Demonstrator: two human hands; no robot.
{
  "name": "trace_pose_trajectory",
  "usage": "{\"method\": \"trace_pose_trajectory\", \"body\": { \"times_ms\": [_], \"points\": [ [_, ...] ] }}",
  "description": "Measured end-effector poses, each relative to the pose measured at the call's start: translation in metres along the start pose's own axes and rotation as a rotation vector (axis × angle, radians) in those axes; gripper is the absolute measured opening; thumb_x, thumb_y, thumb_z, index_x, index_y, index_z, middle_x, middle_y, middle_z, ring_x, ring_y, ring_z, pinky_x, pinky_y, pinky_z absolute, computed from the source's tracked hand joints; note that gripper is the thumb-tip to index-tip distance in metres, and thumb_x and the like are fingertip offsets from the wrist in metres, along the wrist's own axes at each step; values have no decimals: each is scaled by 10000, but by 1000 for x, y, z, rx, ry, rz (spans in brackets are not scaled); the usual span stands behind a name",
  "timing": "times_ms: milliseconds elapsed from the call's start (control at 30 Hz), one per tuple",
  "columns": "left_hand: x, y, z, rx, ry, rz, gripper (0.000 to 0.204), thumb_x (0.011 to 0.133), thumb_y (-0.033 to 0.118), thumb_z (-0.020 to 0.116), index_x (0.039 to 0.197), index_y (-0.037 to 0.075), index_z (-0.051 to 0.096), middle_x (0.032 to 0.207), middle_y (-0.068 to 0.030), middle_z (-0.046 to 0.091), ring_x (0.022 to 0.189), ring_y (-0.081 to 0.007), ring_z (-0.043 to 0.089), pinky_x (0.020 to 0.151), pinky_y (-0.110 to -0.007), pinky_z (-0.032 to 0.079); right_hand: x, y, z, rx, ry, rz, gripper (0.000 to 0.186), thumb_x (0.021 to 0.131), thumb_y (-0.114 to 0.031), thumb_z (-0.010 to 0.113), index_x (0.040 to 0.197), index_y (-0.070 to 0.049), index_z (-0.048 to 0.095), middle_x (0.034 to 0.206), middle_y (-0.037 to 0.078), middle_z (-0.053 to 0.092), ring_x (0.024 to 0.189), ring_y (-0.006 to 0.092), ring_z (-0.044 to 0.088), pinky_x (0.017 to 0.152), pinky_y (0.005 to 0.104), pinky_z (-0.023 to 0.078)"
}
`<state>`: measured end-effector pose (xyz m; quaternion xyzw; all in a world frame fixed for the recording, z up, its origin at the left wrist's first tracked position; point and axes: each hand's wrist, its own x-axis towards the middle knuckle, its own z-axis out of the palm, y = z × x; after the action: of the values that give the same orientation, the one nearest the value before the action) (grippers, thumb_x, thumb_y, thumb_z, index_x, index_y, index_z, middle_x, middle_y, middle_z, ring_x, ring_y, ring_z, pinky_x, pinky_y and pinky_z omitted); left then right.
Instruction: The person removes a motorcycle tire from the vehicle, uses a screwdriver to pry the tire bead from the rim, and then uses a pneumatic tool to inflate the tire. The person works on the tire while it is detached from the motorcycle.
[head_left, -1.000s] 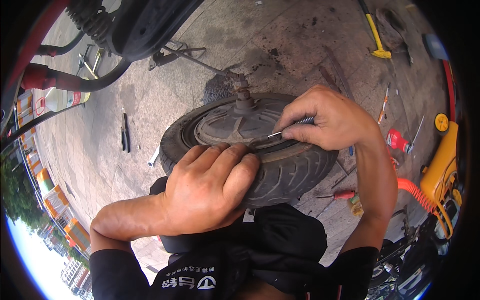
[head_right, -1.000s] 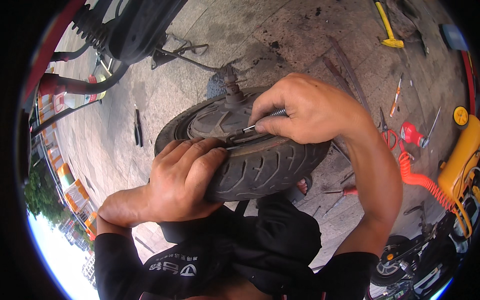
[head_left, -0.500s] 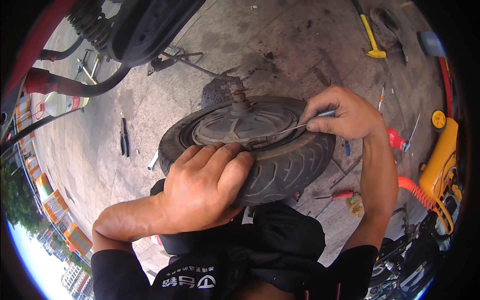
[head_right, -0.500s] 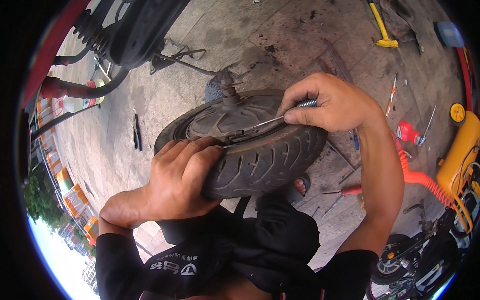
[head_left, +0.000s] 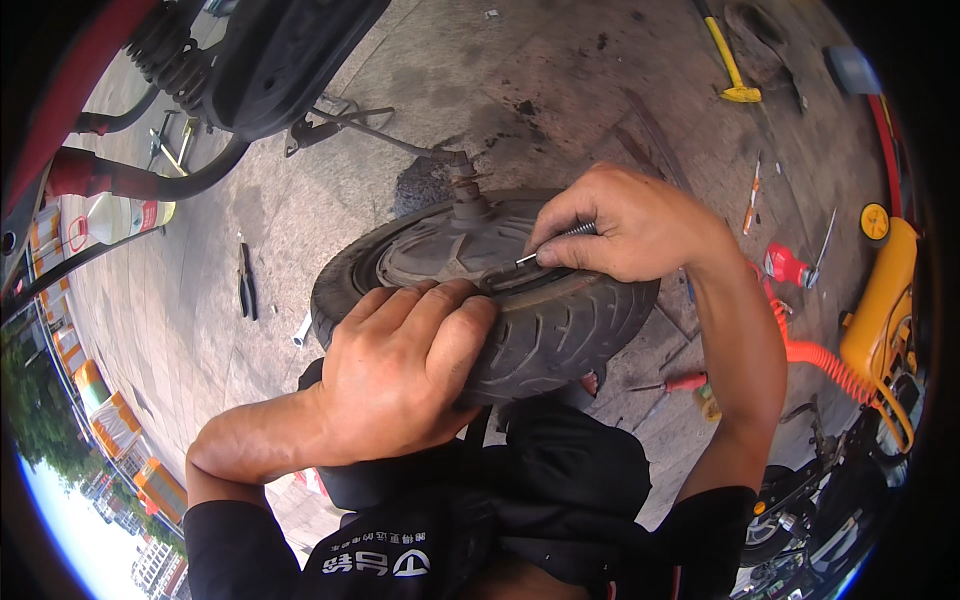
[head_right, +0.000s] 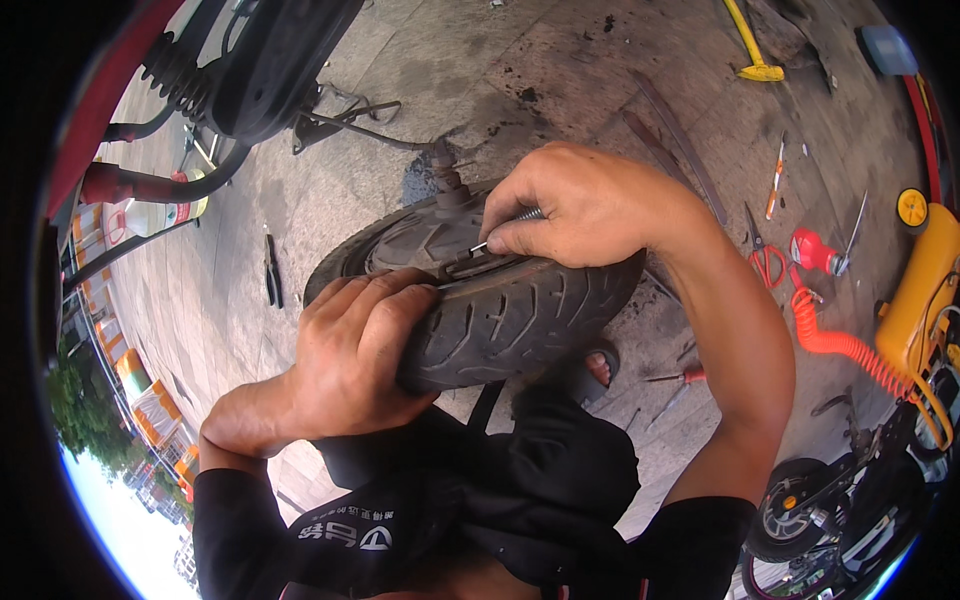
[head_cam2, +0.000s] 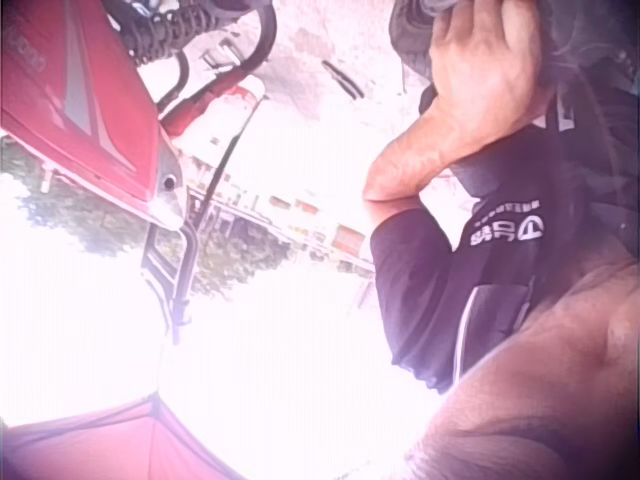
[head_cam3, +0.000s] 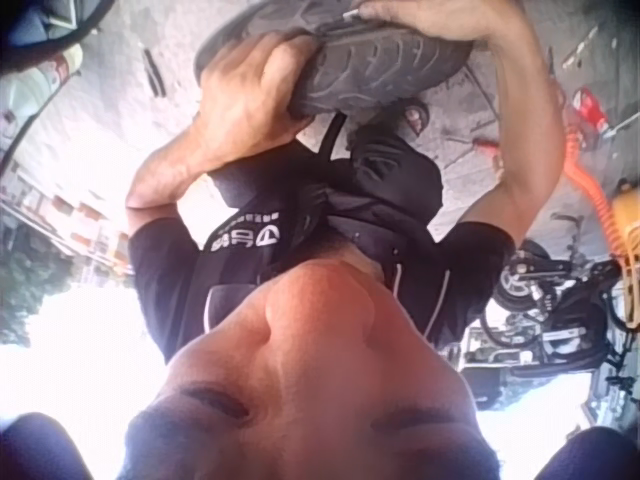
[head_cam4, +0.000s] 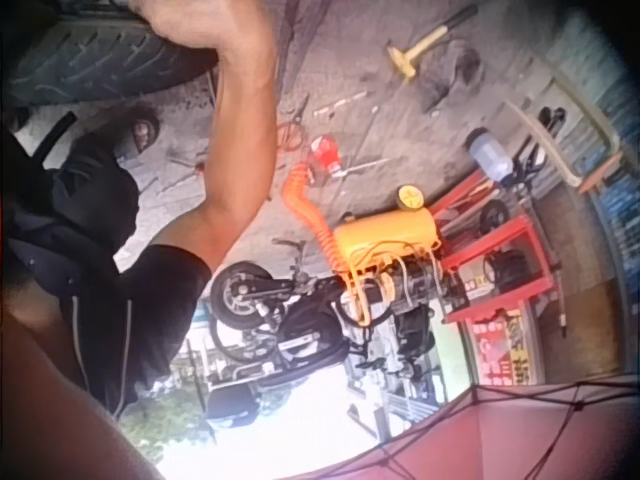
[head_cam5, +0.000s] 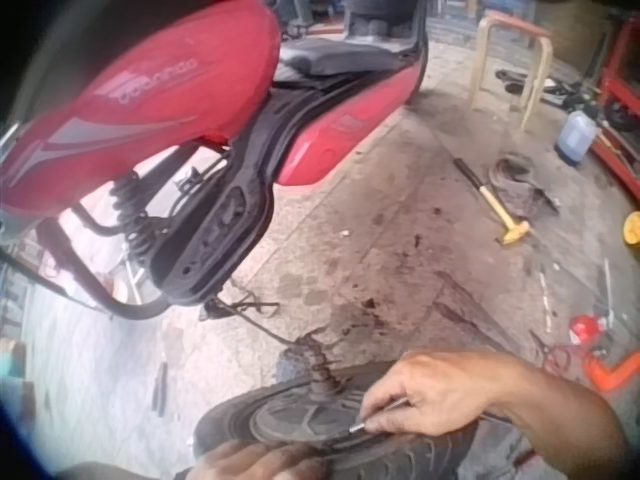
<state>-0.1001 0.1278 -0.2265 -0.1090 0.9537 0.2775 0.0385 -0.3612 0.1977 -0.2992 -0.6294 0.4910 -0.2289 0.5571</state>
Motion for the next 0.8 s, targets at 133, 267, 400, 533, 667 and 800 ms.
{"method": "trace_pose_trajectory", "body": {
  "times_ms": [133,267,400,533,667,800],
  "points": [
    [0,0,1,5,15,-2,752,560,269,859,1205,19,564,1159,-181,647,951,-331,679,809,-421,532,2,-4,-5,-1,-88,10,191,883,-147,714,1020,-17,734,845,135,734,778,250,708,707,360,517],
    [-1,-1,2,1,17,-7,760,554,261,862,1210,19,563,1143,-179,649,941,-329,678,803,-421,531,2,0,-11,61,-108,-6,188,877,-148,723,1006,-11,727,860,126,737,785,227,706,708,357,517],
    [-3,-4,0,-19,34,-12,778,542,235,867,1220,15,557,1138,-185,650,940,-341,676,809,-430,530,-30,10,-27,155,-5,32,205,899,-175,716,997,4,729,869,99,735,811,183,682,723,340,513],
    [-3,-7,-2,-11,29,-9,803,525,199,879,1233,12,548,1145,-187,647,944,-364,670,826,-449,528,-113,42,-20,282,437,94,203,940,-154,692,1044,18,715,875,40,699,828,108,621,745,297,501],
    [0,-4,-1,-4,-3,-2,857,531,161,890,1285,3,514,1183,-201,632,1001,-405,652,853,-471,524,-187,109,81,435,1010,413,234,972,-157,663,1123,21,673,925,33,680,839,105,606,779,280,496],
    [4,-3,-8,-14,-92,-53,884,584,311,940,1293,-17,527,1198,-237,620,1025,-439,644,883,-494,531,-209,164,236,370,1204,771,218,939,-142,669,1113,-10,677,992,106,723,902,192,676,808,329,521]
  ]
}}
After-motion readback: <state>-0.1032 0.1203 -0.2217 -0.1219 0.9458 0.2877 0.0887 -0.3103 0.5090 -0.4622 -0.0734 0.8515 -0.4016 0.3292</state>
